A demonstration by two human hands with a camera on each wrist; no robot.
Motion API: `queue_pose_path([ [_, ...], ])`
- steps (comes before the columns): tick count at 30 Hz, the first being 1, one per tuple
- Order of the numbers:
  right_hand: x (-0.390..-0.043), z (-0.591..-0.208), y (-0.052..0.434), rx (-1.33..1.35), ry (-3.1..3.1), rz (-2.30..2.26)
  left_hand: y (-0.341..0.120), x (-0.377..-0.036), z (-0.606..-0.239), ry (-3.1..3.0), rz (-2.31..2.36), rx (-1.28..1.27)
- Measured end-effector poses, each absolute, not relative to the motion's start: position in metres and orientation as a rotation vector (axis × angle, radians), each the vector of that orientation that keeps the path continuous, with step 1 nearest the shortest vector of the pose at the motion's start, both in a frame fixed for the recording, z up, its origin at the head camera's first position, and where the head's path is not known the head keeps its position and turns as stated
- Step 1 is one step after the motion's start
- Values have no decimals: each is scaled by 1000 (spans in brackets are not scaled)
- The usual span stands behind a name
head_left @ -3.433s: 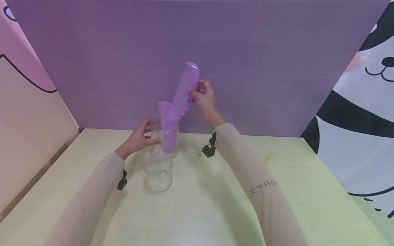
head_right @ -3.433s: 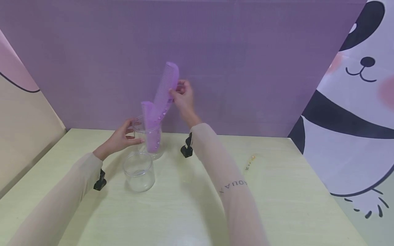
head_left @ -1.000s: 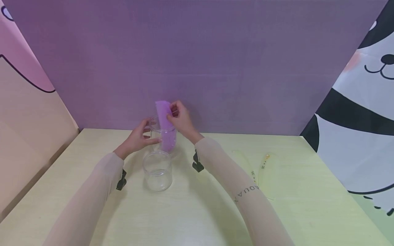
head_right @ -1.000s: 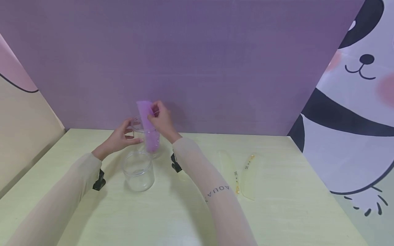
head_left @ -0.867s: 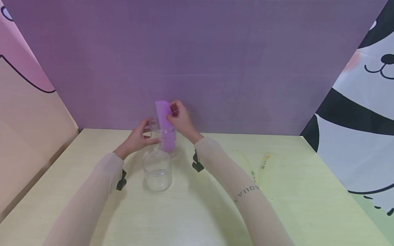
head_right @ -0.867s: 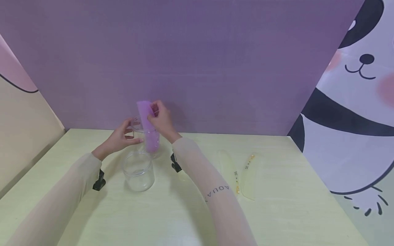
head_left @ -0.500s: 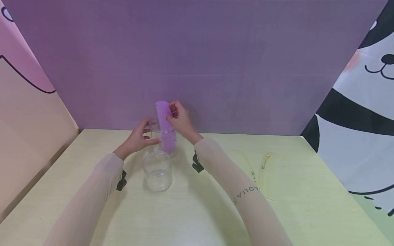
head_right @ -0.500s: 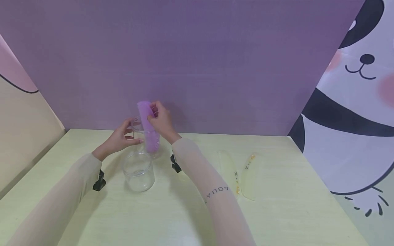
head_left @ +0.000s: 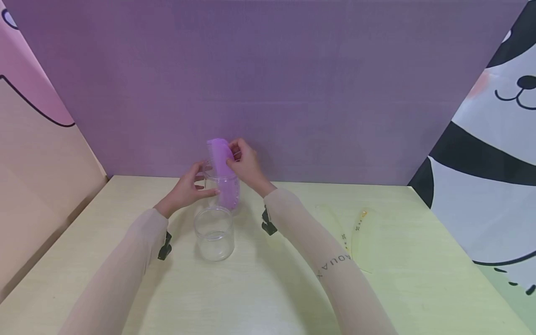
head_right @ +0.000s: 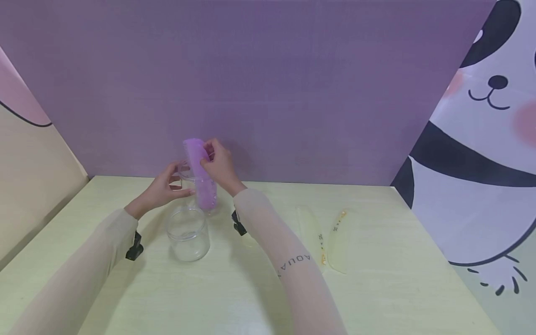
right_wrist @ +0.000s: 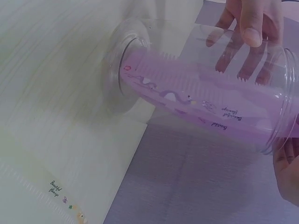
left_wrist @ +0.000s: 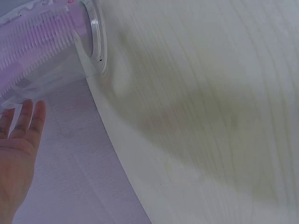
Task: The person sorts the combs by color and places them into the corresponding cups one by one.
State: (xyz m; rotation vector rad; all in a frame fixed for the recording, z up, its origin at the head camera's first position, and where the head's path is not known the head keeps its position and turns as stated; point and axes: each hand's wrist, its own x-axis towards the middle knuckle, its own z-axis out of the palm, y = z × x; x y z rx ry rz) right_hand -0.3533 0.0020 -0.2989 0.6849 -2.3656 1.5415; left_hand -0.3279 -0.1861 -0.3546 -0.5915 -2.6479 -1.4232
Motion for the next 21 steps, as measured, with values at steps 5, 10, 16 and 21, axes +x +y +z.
queue_pose_path([
  [5,-352,-298,2,679,-2390,1532,-186,-328,-354,-2649,-1419,-591],
  [10,-353,-295,3,685,-2388,1510,-185,-329,-354,-2660,-1428,-582],
  [16,-356,-292,5,670,-2393,1500,-184,-332,-355,-2661,-1456,-572],
  [21,-358,-290,6,647,-2407,1480,-184,-333,-356,-2661,-1459,-578],
])
